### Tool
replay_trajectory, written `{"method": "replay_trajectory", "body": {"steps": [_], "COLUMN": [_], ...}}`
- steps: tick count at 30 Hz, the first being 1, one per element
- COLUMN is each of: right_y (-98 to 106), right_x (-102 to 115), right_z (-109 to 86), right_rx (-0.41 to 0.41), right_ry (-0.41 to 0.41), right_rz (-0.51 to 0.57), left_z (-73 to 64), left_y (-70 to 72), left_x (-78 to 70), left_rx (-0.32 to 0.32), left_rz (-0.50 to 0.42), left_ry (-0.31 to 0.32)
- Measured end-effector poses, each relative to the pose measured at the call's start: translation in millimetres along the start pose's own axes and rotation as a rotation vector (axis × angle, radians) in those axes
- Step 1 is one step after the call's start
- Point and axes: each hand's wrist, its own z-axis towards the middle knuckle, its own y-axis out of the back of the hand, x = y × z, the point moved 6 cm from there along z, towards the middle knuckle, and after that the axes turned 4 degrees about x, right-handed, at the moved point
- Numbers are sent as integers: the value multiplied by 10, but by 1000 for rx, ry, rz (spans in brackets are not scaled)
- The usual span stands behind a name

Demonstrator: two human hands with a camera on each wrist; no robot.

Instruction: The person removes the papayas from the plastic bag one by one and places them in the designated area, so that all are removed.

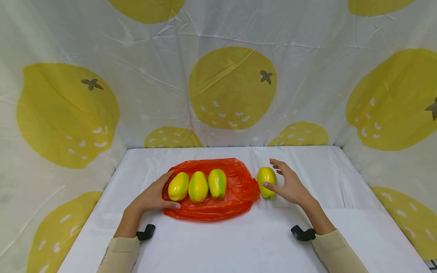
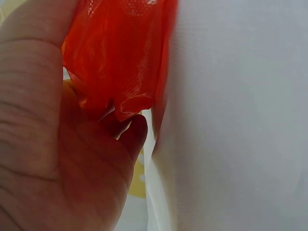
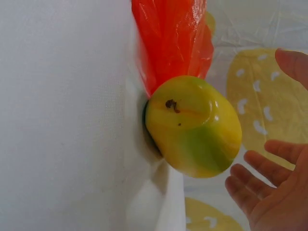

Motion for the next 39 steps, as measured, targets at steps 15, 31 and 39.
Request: {"method": "replay_trajectory", "body": {"steps": [15,31,39], "right_y": [-67,-167,-266], "right_x": [166,313,426], "right_z": [40,118,189], "right_rx": [7,36,60], "right_ry": [-21,-39,-9], "right_rz": [-3,25,60], "left_z": [-8,0,4], "left_y": [15,7,5], "left_x": [1,7,9], "left_rx": [-13,-11,-20], "left_rz": [1,-3,5], "left_ry": [-12,-3,6]}}
